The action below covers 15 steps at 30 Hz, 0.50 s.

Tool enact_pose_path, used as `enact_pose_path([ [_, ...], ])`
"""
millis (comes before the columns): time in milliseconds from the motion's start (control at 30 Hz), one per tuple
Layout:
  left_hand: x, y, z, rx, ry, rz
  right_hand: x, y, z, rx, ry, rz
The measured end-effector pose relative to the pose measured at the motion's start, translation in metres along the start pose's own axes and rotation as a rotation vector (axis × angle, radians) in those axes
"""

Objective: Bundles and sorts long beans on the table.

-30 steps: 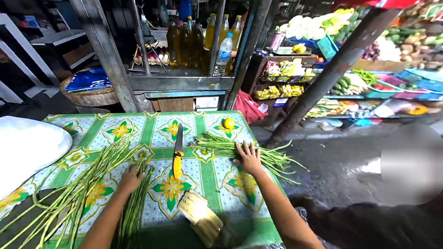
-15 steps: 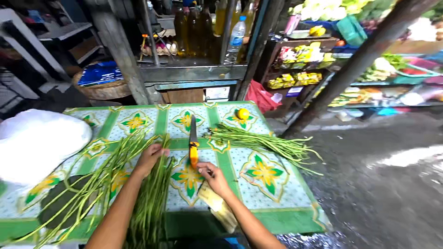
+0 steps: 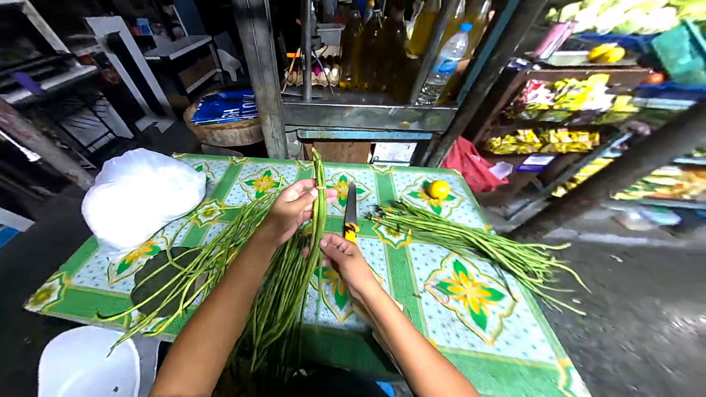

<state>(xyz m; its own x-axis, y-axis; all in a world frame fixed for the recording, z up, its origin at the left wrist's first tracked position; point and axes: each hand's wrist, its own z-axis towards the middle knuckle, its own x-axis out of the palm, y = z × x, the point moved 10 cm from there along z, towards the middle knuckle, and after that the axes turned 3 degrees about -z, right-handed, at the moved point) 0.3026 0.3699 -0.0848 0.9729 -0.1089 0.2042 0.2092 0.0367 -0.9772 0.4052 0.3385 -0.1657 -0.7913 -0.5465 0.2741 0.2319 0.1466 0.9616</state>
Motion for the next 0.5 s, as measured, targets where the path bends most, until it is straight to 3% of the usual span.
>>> enact_pose_path([
  [100,0.005,-0.012,-0.001,-0.024,-0.014,0.132,-0.005,0.01,-0.004,-0.011,0.007,0.021],
  [167,0.012,-0.023,0.0,0.002,-0.036,0.204,-0.016,0.026,-0.006,-0.095,-0.109,-0.111],
  [333,0.048,-0.05,-0.001,0.237,-0.056,0.457,-0.039,0.076,-0.017,-0.391,-0.369,-0.459],
  [500,0.075,-0.019,0.002,0.271,-0.095,0.76,-0.059,0.076,-0.027,-0.311,-0.354,-0.613],
])
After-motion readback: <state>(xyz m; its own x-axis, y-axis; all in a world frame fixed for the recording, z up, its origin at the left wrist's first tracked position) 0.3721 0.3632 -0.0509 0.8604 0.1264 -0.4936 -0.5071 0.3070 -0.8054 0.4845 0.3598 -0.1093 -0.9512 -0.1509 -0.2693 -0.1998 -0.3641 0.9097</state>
